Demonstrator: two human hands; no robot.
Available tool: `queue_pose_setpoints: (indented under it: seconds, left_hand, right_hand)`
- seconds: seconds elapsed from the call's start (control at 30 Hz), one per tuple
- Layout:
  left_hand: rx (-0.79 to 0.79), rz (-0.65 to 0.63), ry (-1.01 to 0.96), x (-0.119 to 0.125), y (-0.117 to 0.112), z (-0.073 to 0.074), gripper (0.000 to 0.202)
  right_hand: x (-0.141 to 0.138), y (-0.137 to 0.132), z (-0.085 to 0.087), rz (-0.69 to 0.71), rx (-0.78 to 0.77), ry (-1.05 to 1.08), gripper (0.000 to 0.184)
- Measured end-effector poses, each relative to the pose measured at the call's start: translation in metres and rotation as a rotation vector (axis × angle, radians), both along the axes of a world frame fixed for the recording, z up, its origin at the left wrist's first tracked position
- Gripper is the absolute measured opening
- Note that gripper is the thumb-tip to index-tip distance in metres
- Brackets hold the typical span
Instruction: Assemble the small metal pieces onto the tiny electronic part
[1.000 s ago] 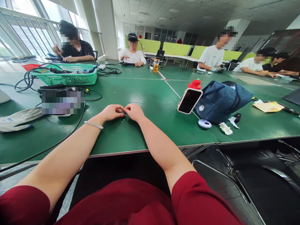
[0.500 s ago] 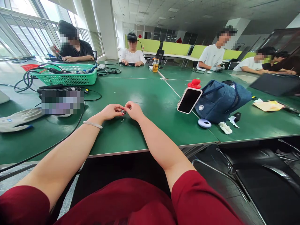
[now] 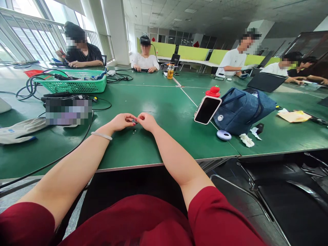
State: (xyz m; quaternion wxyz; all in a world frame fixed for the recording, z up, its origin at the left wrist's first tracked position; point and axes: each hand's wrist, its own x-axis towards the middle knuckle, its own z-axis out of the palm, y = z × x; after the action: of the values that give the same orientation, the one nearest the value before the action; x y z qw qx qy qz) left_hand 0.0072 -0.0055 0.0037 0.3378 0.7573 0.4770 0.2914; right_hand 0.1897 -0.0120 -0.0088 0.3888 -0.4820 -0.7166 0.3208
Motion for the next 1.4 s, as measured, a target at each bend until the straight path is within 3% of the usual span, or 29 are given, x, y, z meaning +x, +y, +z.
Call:
queue_pose_setpoints:
  seconds: [0.2,0.33,0.5,0.63,0.87,1.07,1.4]
  left_hand:
    - [0.103,0.171,0.132,-0.010,0.007,0.000,0.030]
    - [0.111,0.159,0.151,-0.010,0.006,0.000,0.031]
    - [0.108,0.130,0.128,-0.007,0.004,0.000,0.031]
    - [0.094,0.122,0.078,-0.008,0.006,-0.001,0.031]
    - [0.031,0.059,-0.075,-0.009,0.011,-0.007,0.038]
    - [-0.029,0.022,-0.189,-0.006,0.006,-0.004,0.038]
    - [-0.207,-0.002,-0.422,0.001,-0.004,0.004,0.038]
  right_hand:
    - [0.003,-0.007,0.007,0.265,-0.041,-0.264,0.021]
    - [-0.003,-0.012,0.011,0.246,0.039,-0.417,0.012]
    - [-0.005,-0.013,0.012,0.219,0.070,-0.448,0.008]
    - [-0.003,-0.010,0.009,0.127,0.102,-0.345,0.009]
    - [-0.002,-0.005,0.008,0.041,0.021,-0.033,0.012]
    - [-0.003,-0.006,0.011,-0.033,0.130,-0.020,0.023]
    - [-0.002,-0.007,0.011,-0.039,0.168,0.034,0.010]
